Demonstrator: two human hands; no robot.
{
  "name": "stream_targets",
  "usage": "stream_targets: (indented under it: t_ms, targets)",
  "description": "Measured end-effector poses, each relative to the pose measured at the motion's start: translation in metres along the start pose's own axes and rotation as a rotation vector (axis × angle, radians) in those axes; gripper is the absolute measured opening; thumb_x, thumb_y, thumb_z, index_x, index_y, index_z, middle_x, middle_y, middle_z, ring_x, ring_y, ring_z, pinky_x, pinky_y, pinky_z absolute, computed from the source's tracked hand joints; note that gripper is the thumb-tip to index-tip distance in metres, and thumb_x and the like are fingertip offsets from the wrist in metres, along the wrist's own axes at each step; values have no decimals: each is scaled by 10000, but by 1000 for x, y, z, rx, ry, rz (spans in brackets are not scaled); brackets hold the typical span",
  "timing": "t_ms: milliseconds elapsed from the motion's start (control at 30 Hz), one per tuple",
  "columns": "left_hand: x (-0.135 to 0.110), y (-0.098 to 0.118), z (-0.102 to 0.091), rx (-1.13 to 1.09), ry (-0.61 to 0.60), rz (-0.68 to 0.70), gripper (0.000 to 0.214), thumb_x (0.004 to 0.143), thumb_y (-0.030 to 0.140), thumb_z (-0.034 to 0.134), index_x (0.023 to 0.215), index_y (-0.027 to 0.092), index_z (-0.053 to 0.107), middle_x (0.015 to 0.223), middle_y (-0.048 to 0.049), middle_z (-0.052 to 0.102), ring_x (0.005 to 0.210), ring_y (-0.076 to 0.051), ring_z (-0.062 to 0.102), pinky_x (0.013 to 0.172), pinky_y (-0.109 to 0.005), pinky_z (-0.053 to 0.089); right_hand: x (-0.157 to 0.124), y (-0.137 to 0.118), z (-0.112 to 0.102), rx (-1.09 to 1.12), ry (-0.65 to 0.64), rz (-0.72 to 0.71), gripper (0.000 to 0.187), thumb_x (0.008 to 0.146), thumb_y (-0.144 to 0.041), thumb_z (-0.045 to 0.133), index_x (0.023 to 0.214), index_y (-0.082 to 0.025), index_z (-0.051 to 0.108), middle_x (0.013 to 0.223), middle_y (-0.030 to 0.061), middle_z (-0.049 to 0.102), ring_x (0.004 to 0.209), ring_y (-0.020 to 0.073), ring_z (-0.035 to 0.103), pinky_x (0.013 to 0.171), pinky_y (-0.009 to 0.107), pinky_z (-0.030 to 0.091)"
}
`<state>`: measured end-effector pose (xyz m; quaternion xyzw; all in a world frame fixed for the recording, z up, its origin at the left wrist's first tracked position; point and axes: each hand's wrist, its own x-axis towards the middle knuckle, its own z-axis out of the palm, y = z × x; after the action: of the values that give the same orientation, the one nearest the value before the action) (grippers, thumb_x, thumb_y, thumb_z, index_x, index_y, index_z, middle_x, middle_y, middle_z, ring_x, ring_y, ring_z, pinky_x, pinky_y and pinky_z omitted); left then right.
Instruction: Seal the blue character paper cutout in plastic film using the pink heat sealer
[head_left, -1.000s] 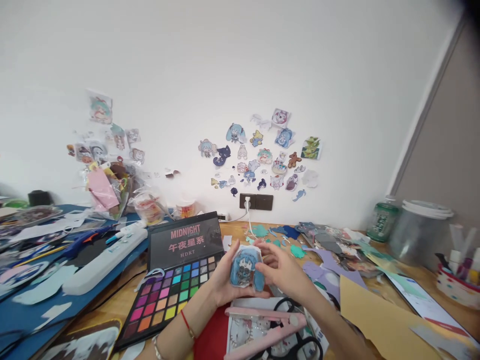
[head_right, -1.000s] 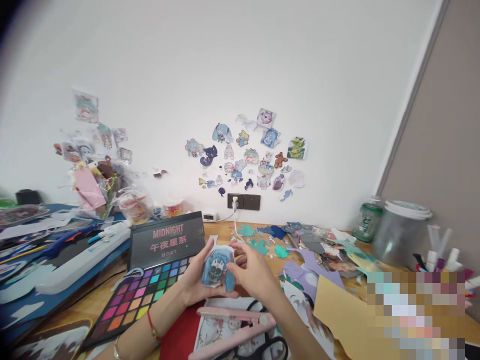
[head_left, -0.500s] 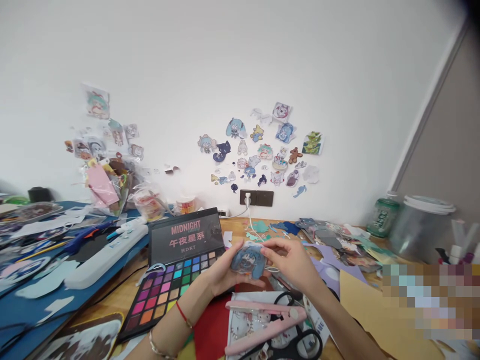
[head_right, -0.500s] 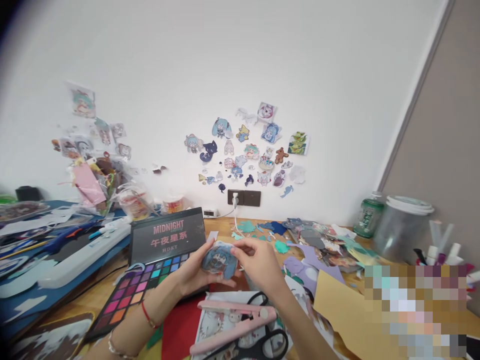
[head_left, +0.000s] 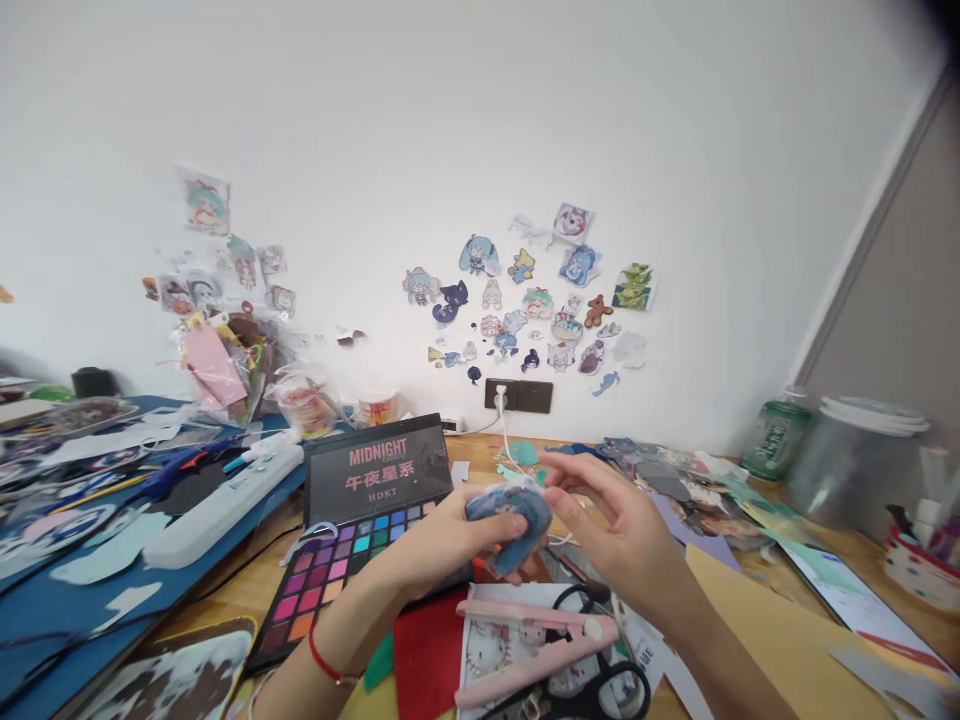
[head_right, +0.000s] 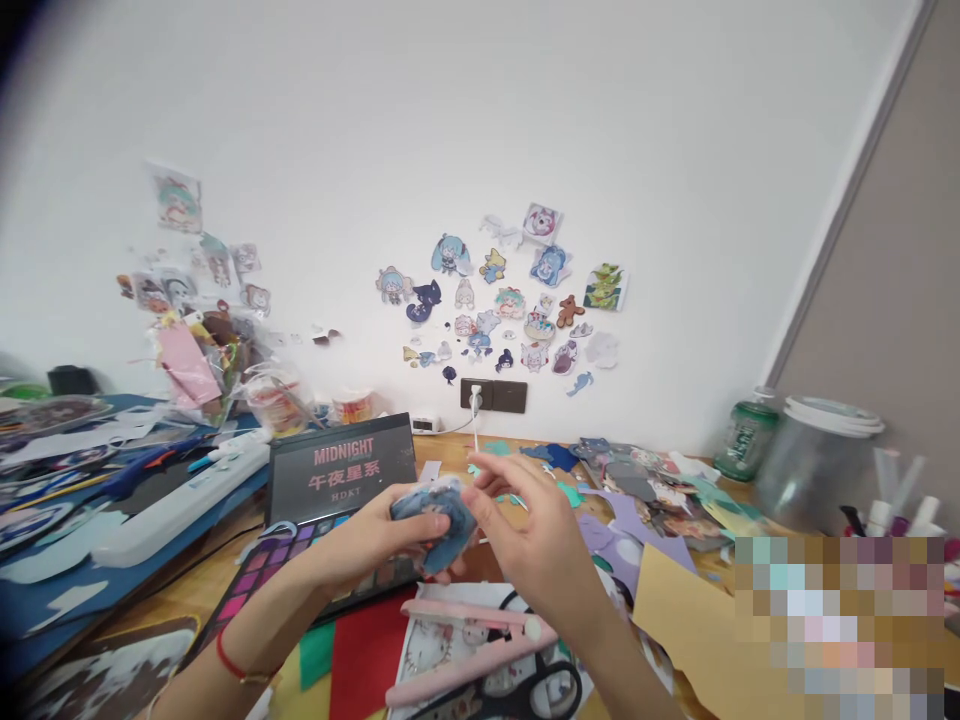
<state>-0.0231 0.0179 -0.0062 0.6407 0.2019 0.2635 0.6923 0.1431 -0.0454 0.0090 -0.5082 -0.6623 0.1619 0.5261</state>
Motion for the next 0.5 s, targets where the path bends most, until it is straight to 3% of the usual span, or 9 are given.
stream_targets:
  t_ms: [67, 167, 300, 500]
  targets:
    - [-4, 2, 5, 17, -41, -32, 152, 785, 258, 592, 833, 124, 646, 697, -50, 668, 591, -125, 598, 577, -233, 468, -2, -5, -1, -47, -46, -36, 167, 836, -322, 524, 877, -205, 636, 873, 47, 622, 850, 184, 579, 782, 303, 466]
    - [-7, 5, 10, 38, -83, -59, 151, 779, 248, 586, 866, 142, 650, 710, -35, 663, 605, -121, 596, 565, -222, 462, -1, -6, -3, -31, -99, 46, 190, 836, -333, 509, 754, -193, 606, 776, 38, 626, 756, 175, 584, 690, 284, 472]
    - [-8, 9, 8, 76, -42, -88, 171, 783, 254, 568, 894, 148, 643, 721, -47, 675, 598, -134, 596, 540, -223, 448, 1, 1, -5, 66, -106, 187, 221, 821, -386, 506, 774, -187, 590, 727, 24, 625, 684, 159, 589, 616, 255, 479]
    - [-9, 6, 2, 244, -21, -9, 158, 797, 277, 558, 851, 161, 651, 741, -27, 667, 620, -137, 581, 581, -231, 434, 1, -5, -9, -4, -165, 164, 205, 842, -385, 489, 922, -229, 596, 828, 17, 625, 759, 160, 584, 664, 262, 471]
